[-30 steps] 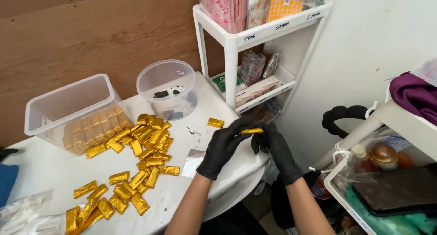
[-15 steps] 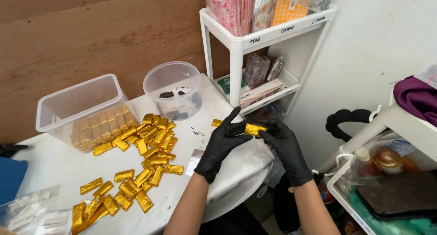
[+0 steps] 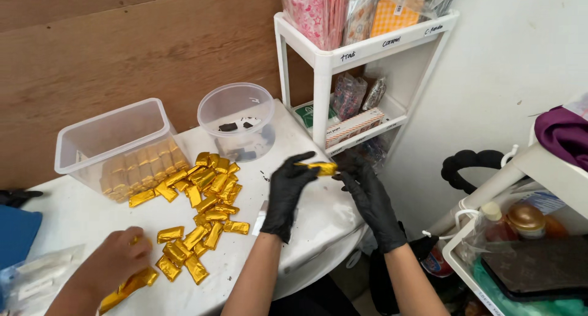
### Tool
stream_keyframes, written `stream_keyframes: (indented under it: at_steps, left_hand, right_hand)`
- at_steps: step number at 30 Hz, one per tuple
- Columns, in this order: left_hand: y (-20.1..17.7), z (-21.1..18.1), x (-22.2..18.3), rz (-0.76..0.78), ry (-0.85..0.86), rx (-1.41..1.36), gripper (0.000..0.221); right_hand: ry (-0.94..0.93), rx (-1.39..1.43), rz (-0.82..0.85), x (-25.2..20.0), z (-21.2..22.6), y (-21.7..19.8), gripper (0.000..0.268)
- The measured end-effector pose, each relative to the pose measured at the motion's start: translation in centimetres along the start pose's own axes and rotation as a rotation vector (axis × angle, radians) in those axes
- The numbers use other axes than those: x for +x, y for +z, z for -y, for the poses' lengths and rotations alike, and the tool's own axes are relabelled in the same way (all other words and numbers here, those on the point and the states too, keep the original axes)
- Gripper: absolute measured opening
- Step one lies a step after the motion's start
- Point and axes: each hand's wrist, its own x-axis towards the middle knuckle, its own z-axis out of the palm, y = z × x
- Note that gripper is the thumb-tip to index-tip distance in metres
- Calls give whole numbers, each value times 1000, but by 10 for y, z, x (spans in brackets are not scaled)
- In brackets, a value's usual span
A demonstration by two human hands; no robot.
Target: The person wraps individual rectangular items in gold foil, folding the edges and securing them before placing the finished pieces into a plastic container.
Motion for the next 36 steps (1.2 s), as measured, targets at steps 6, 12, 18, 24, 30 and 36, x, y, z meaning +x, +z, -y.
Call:
stream_keyframes:
  at_steps: [6,12,18,24,30,36]
  left_hand:
    - [-78,-52,16,-282,175,250,29]
    - [-197,-57,35,-579,182,1079,16]
    - [-257,1,57,-618,203,1151,23]
    - [-252,-8,48,-715,185,1412,26]
    - [-213,-46,29,-741,323,1236,32]
    - [-146,-97,-11,-755,548,918,35]
  right_hand:
    - [-126,-30,113,0,-38,12,50]
    - [-123,-89,98,-2,-30,23,45]
    - [-112,-30,115,-1,-34,21,46]
    - [-87,-80,132,0,-30,23,45]
    - [-113,-225,95,0,-26,33,41]
    - [-37,-723,371,-11,5,64,43]
